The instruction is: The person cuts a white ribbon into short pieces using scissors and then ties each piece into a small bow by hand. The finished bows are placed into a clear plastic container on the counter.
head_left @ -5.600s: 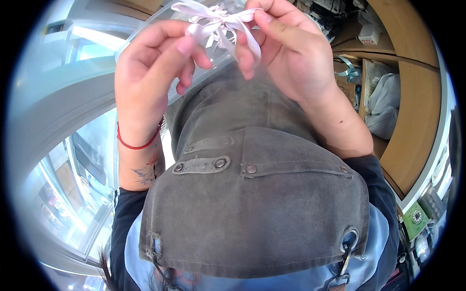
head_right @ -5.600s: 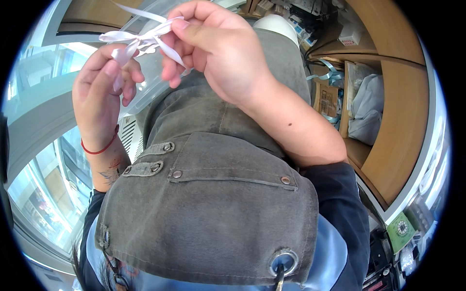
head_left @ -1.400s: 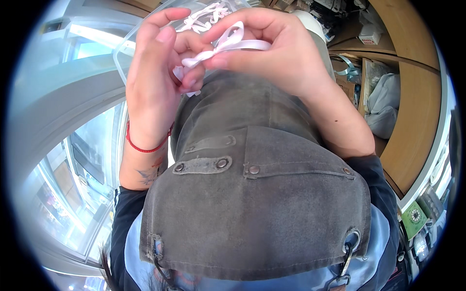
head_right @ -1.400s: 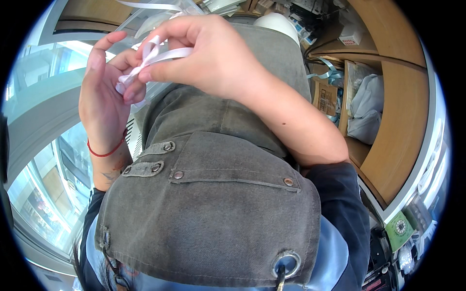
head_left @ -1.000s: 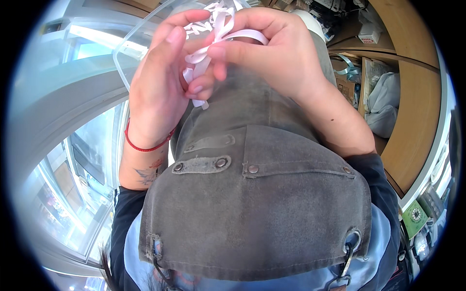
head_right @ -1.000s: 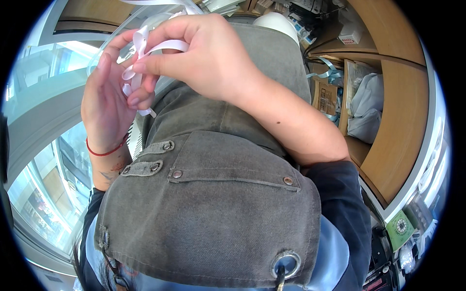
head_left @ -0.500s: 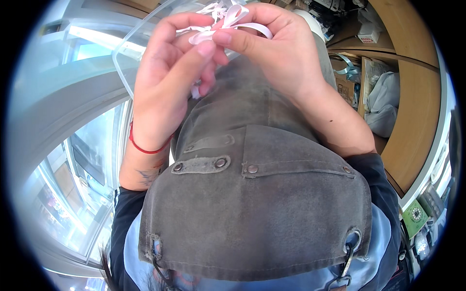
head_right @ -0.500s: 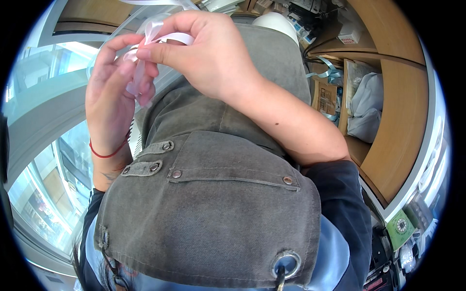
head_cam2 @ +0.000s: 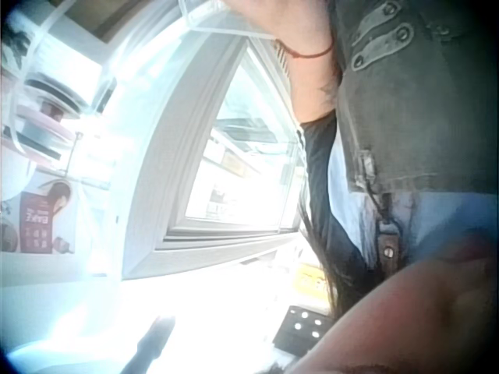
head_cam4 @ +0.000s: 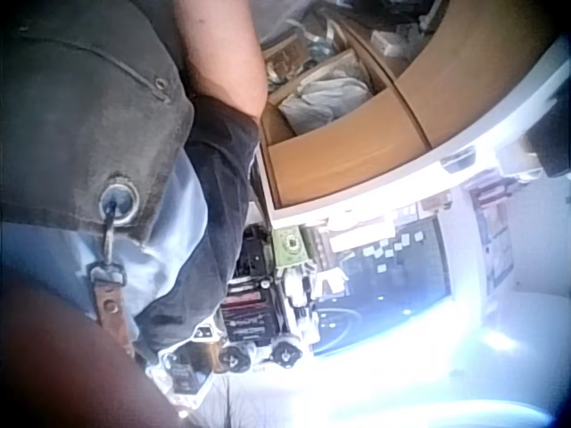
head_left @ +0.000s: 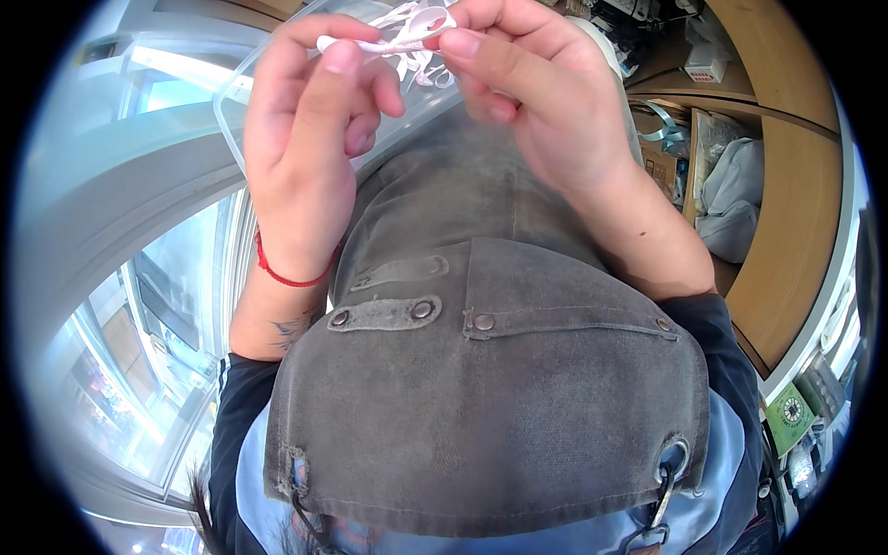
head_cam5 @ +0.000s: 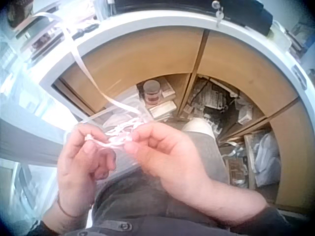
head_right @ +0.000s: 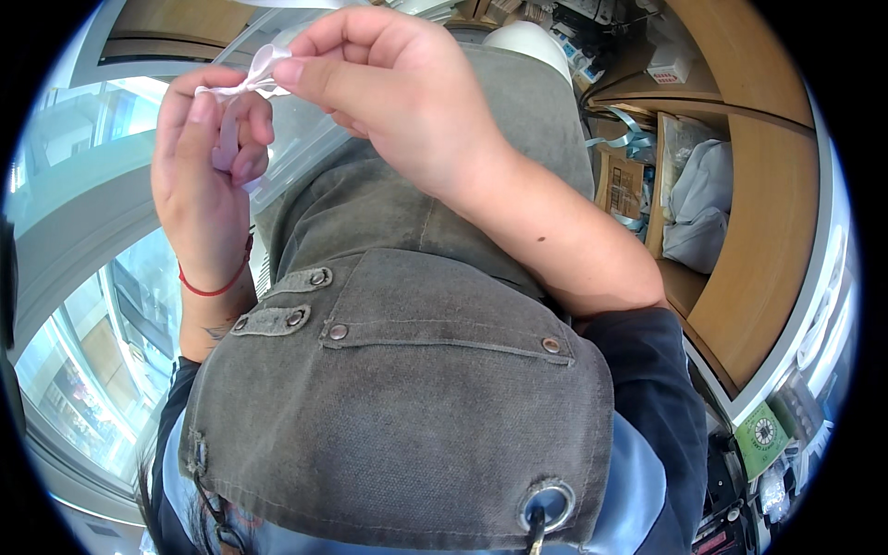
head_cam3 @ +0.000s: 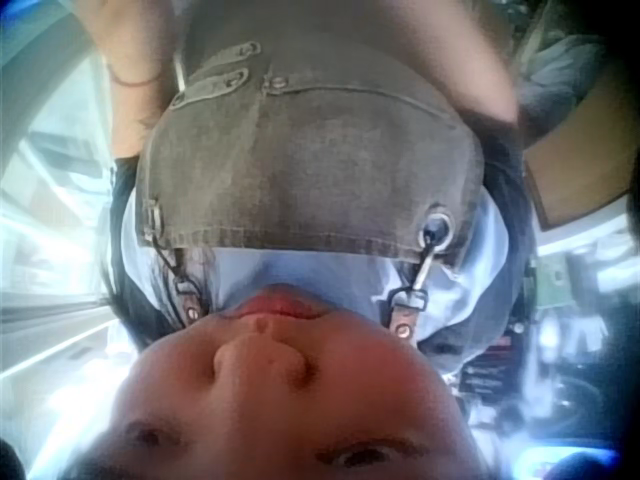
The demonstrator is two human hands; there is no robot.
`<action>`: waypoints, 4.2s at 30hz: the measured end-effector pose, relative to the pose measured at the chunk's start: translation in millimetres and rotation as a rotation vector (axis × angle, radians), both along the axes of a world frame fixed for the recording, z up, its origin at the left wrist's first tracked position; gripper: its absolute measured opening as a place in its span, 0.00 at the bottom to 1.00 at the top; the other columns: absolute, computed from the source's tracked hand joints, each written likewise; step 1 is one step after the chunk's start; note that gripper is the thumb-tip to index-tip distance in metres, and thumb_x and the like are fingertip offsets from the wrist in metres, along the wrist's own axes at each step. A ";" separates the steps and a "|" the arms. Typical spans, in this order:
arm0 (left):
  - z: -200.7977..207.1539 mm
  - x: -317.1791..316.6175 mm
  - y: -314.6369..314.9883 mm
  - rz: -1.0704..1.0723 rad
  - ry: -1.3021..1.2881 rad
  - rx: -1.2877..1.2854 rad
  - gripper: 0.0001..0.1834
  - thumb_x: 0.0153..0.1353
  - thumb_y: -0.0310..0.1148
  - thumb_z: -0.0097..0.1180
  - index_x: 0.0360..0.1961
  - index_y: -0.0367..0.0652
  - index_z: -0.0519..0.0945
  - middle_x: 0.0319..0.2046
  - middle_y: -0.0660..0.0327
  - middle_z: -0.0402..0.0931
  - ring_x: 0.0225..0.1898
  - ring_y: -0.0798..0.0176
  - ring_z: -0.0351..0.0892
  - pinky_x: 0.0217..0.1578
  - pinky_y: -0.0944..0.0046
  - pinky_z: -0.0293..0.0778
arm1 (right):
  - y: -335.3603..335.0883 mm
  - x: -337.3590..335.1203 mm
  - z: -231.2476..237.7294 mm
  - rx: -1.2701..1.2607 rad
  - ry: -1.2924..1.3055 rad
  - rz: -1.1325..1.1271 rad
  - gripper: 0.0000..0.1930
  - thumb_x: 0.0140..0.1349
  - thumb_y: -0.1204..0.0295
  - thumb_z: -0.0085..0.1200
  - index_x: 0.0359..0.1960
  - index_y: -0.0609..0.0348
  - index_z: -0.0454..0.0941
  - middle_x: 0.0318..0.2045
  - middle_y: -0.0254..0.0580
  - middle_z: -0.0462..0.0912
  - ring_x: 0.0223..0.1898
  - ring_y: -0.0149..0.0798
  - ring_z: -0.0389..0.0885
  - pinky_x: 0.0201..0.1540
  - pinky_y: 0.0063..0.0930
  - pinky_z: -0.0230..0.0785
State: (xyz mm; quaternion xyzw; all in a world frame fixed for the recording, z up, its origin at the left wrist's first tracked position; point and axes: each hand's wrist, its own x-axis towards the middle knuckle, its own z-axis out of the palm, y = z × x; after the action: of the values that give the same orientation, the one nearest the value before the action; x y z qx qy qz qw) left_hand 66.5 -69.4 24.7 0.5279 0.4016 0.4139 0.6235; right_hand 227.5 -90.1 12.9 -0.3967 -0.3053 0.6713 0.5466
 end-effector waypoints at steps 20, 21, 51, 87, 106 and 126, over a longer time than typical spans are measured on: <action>-10.8 -0.8 -2.1 0.075 0.023 0.469 0.05 0.60 0.24 0.53 0.32 0.35 0.70 0.22 0.64 0.70 0.21 0.76 0.66 0.22 0.78 0.61 | -8.5 -10.1 -16.2 0.050 0.130 -0.057 0.08 0.56 0.70 0.59 0.35 0.61 0.81 0.31 0.30 0.81 0.25 0.17 0.67 0.25 0.13 0.55; -11.1 -1.7 -2.9 0.079 0.028 0.470 0.05 0.61 0.24 0.52 0.32 0.35 0.70 0.22 0.63 0.71 0.21 0.75 0.65 0.22 0.77 0.61 | -8.4 -10.5 -16.8 0.055 0.148 -0.060 0.09 0.57 0.69 0.58 0.35 0.61 0.81 0.31 0.29 0.81 0.26 0.17 0.67 0.27 0.13 0.56; -12.9 -0.6 -6.7 0.134 -0.092 0.259 0.07 0.64 0.29 0.47 0.31 0.36 0.71 0.14 0.70 0.60 0.14 0.78 0.49 0.16 0.72 0.45 | -6.3 -3.5 24.1 0.105 0.335 -0.020 0.08 0.58 0.82 0.51 0.40 0.66 0.71 0.36 0.42 0.77 0.34 0.32 0.78 0.34 0.22 0.74; 4.2 -9.2 10.1 -0.190 0.081 -0.190 0.11 0.62 0.34 0.49 0.34 0.35 0.74 0.24 0.56 0.78 0.22 0.69 0.76 0.21 0.74 0.71 | 11.8 -0.5 20.6 0.116 0.027 0.110 0.03 0.59 0.80 0.49 0.28 0.66 0.69 0.24 0.42 0.77 0.27 0.30 0.77 0.31 0.22 0.70; 2.9 -6.1 8.2 -0.172 -0.041 -0.323 0.05 0.58 0.28 0.50 0.26 0.40 0.73 0.17 0.62 0.73 0.12 0.75 0.67 0.11 0.78 0.60 | 11.3 0.4 19.3 0.106 -0.016 0.214 0.01 0.57 0.80 0.51 0.31 0.65 0.73 0.26 0.36 0.79 0.28 0.25 0.77 0.30 0.17 0.69; 0.3 -10.4 9.5 -0.236 -0.064 -0.296 0.06 0.58 0.27 0.49 0.25 0.39 0.72 0.16 0.61 0.73 0.11 0.74 0.68 0.09 0.77 0.60 | 14.4 -16.3 0.5 0.697 -0.554 -0.325 0.04 0.53 0.78 0.53 0.31 0.58 0.75 0.22 0.37 0.76 0.23 0.31 0.75 0.22 0.19 0.64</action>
State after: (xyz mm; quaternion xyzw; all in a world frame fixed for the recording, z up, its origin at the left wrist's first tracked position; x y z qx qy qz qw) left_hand 56.2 -59.9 25.1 0.4604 0.3734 0.2907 0.7510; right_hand 211.2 -75.7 13.3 -0.3964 -0.5807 0.3037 0.6430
